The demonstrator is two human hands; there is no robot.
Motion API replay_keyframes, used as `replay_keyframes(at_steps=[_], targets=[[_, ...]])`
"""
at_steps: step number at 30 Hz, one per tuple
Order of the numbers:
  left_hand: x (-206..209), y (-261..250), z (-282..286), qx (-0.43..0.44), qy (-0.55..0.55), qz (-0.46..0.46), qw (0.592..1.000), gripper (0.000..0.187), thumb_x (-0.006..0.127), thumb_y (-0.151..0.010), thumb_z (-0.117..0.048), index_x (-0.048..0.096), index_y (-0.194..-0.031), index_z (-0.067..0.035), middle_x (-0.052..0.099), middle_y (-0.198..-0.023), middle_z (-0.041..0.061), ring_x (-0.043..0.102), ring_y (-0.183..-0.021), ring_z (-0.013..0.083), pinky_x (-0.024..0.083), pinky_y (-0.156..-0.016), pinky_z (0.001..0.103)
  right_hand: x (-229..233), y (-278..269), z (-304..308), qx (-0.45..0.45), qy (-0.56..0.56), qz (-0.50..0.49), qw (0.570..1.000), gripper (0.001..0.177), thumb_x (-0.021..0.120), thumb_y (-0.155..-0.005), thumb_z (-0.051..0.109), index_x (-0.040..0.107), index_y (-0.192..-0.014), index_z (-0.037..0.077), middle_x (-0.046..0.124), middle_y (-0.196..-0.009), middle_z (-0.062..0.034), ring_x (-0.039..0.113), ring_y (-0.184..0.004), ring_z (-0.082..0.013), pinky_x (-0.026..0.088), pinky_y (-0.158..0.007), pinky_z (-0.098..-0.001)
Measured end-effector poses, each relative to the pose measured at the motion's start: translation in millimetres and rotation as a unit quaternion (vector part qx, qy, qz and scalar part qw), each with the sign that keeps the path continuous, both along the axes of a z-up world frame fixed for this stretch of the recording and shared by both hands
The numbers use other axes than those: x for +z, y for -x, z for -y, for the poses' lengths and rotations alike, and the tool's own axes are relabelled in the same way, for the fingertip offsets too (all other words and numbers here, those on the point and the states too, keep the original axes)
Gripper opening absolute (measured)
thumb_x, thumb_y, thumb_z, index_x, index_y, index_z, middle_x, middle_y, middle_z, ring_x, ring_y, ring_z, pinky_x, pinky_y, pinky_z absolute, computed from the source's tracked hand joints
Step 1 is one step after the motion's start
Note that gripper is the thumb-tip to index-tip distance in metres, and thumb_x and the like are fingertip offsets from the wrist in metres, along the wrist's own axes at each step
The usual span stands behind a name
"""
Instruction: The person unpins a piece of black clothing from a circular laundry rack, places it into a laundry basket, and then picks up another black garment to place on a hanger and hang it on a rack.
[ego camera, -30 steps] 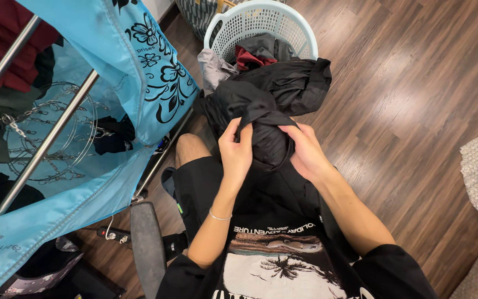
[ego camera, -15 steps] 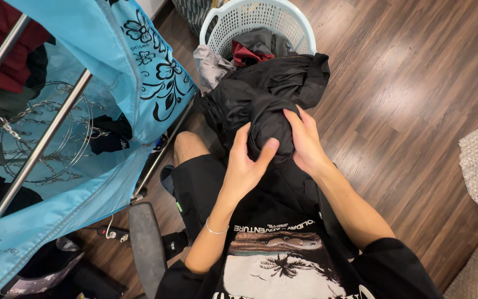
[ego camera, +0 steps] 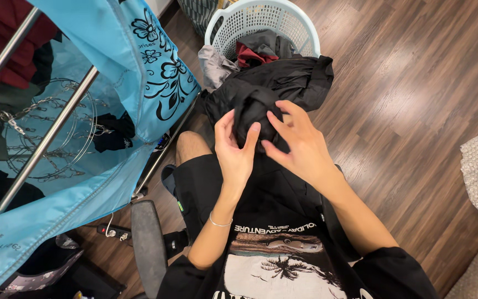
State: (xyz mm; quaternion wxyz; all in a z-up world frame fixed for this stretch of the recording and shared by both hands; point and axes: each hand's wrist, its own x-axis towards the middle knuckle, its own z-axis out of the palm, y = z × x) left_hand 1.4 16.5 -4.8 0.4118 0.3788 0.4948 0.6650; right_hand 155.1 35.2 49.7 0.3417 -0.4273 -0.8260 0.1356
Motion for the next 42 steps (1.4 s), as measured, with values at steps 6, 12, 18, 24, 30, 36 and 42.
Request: replay_keyframes(at_steps=[6, 12, 18, 24, 30, 36, 42], targets=[[2.0, 6.3, 1.9, -0.069, -0.061, 0.014, 0.996, 0.06, 0.077, -0.094, 0.0, 0.043, -0.144, 0.006, 0.054, -0.146, 0.02, 0.054, -0.138, 0.025, 0.043, -0.12, 0.034, -15.1, -6.2, -10.9, 0.008, 0.046, -0.069, 0.997, 0.029, 0.079, -0.086, 0.008, 0.07, -0.112, -0.001, 0.067, -0.119, -0.0114, 0.07, -0.096, -0.0226, 0.06, -0.077, -0.0322], [-39.2, 20.3, 13.4, -0.062, 0.104, -0.116, 0.986, 0.029, 0.073, -0.098, -0.012, 0.066, -0.122, 0.002, 0.071, -0.105, 0.005, 0.066, -0.093, 0.012, 0.053, -0.084, 0.025, -35.9, -5.6, -9.8, -0.052, 0.26, -0.283, 0.922, 0.018, 0.064, -0.102, 0.012, 0.073, -0.114, 0.0, 0.074, -0.107, -0.0063, 0.068, -0.087, -0.0107, 0.056, -0.074, -0.0276], [-42.9, 23.5, 12.9, -0.069, 0.151, 0.01, 0.986, 0.018, 0.062, -0.103, -0.01, 0.07, -0.116, 0.0, 0.057, -0.081, -0.002, 0.042, -0.067, 0.0025, 0.034, -0.059, 0.022, -51.0, -23.6, -21.5, 0.035, 0.466, -0.547, 0.694, 0.023, 0.052, -0.108, 0.018, 0.069, -0.108, 0.003, 0.072, -0.108, -0.0035, 0.067, -0.099, -0.0128, 0.055, -0.089, -0.0305], [-22.7, 27.4, 1.3, -0.113, 0.179, 0.337, 0.917, 0.017, 0.051, -0.1, -0.013, 0.063, -0.108, -0.004, 0.069, -0.095, -0.001, 0.062, -0.081, 0.0066, 0.052, -0.074, 0.025, -38.6, -16.4, -14.9, -0.019, 0.338, -0.36, 0.869, 0.022, 0.048, -0.108, 0.011, 0.064, -0.122, 0.004, 0.064, -0.118, -0.0037, 0.063, -0.105, -0.0137, 0.054, -0.085, -0.0303], [-28.1, 14.4, -3.4, 0.026, 0.075, 0.05, 0.996, 0.013, 0.06, -0.105, -0.01, 0.065, -0.111, 0.0, 0.062, -0.09, -0.001, 0.051, -0.079, 0.0039, 0.043, -0.072, 0.022, 9.8, -4.8, 5.2, 0.024, 0.107, -0.1, 0.989, 0.037, 0.069, -0.09, 0.012, 0.063, -0.125, 0.001, 0.067, -0.119, -0.0183, 0.063, -0.108, -0.0224, 0.052, -0.083, -0.0316], [-5.5, 23.1, -1.0, -0.024, -0.025, -0.101, 0.994, 0.015, 0.063, -0.105, -0.008, 0.063, -0.117, 0.002, 0.069, -0.101, 0.004, 0.062, -0.094, 0.0102, 0.051, -0.086, 0.024, -20.0, -17.9, -14.6, -0.06, 0.258, -0.196, 0.944, 0.025, 0.075, -0.094, 0.016, 0.07, -0.113, 0.0, 0.074, -0.099, -0.0091, 0.069, -0.091, -0.0148, 0.054, -0.079, -0.0284], [18.5, 32.2, -1.3, -0.027, -0.119, -0.302, 0.946, 0.017, 0.071, -0.101, -0.004, 0.065, -0.116, 0.001, 0.068, -0.106, 0.01, 0.07, -0.095, 0.0257, 0.055, -0.086, 0.028, -0.9, -40.7, -38.3, -0.033, 0.481, -0.505, 0.715, 0.021, 0.064, -0.096, 0.01, 0.07, -0.111, -0.003, 0.075, -0.105, -0.0052, 0.07, -0.095, -0.0121, 0.055, -0.087, -0.0277]])
